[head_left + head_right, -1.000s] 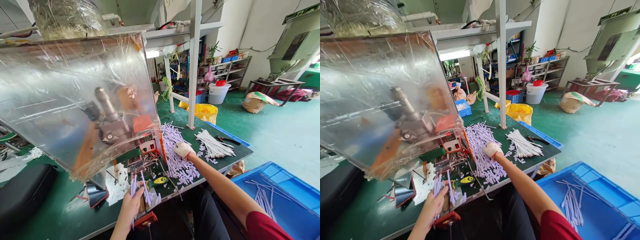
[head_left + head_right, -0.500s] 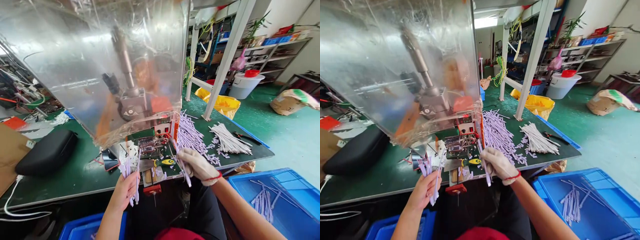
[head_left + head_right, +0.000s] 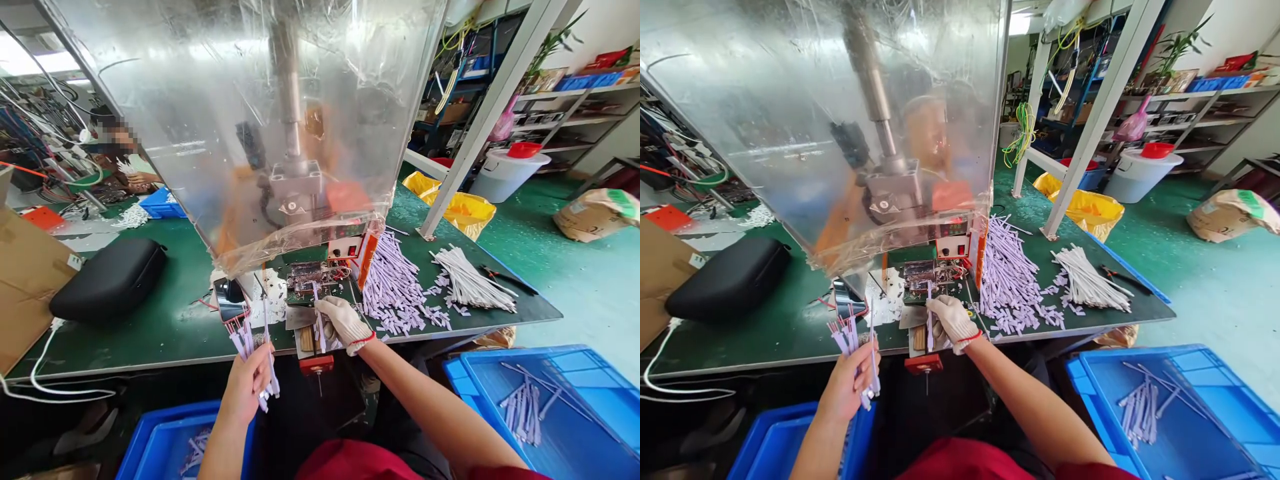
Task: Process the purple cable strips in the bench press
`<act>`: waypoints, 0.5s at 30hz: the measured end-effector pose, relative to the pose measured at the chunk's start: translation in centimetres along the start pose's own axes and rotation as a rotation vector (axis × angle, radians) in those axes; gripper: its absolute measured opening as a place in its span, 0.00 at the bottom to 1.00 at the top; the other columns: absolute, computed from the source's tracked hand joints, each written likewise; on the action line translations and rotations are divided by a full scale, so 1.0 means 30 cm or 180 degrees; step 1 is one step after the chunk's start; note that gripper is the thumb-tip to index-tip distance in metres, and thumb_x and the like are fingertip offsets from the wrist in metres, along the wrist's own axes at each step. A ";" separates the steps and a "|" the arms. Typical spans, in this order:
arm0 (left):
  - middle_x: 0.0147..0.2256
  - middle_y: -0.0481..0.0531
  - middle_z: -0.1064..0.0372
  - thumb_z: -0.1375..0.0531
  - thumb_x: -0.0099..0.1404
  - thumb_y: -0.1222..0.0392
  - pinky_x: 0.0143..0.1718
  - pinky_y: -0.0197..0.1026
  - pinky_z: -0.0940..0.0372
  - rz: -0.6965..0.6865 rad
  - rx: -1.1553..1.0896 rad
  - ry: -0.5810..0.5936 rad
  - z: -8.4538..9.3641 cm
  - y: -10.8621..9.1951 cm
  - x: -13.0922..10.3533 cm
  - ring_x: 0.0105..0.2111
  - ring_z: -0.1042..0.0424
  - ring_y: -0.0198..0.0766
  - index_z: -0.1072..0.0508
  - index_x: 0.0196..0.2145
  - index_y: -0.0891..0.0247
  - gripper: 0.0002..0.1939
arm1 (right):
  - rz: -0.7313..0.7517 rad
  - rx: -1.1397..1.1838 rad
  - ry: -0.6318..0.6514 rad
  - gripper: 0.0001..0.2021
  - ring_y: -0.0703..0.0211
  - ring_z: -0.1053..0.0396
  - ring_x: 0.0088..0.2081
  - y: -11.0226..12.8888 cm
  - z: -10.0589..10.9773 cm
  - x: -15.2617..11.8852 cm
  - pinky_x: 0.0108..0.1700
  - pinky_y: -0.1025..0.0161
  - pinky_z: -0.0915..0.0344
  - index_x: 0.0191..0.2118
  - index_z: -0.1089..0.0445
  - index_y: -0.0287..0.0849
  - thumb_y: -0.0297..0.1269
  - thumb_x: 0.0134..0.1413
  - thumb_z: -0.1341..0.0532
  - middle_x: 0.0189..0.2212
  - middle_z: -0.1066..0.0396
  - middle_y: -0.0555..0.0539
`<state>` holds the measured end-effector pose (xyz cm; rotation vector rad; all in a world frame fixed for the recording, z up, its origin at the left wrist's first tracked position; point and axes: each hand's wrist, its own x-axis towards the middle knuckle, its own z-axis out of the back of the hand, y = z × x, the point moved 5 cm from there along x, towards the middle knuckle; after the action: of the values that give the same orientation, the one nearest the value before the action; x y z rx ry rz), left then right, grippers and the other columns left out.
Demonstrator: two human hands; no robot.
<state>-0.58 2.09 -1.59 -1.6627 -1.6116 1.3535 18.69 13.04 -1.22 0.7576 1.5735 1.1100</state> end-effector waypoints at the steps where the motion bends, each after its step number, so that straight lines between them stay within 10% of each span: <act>1: 0.12 0.36 0.49 0.30 0.55 0.49 0.13 0.27 0.57 -0.0009 0.0053 -0.0009 0.000 -0.001 -0.002 0.11 0.56 0.21 0.29 0.27 0.66 0.18 | -0.0028 0.0036 -0.0010 0.11 0.67 0.40 0.10 0.002 0.001 0.004 0.10 0.72 0.46 0.28 0.39 0.43 0.43 0.56 0.42 0.15 0.33 0.54; 11: 0.09 0.38 0.53 0.36 0.60 0.46 0.15 0.29 0.61 0.0016 0.0849 0.0230 -0.036 -0.020 -0.010 0.11 0.58 0.21 0.27 0.21 0.68 0.21 | -0.0062 0.0315 0.0149 0.12 0.66 0.43 0.10 -0.031 -0.003 0.044 0.10 0.70 0.46 0.28 0.39 0.44 0.46 0.53 0.41 0.13 0.36 0.54; 15: 0.14 0.43 0.40 0.33 0.56 0.48 0.14 0.30 0.60 0.0010 0.1221 0.0184 -0.074 -0.054 -0.008 0.12 0.53 0.22 0.29 0.21 0.66 0.18 | 0.0018 0.0068 0.0174 0.14 0.66 0.41 0.11 -0.012 0.012 0.024 0.11 0.71 0.45 0.30 0.40 0.43 0.48 0.55 0.41 0.14 0.37 0.55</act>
<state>0.59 2.88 0.77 -1.4576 -1.2223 1.4906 18.85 13.63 -1.84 0.7522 1.6323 1.1280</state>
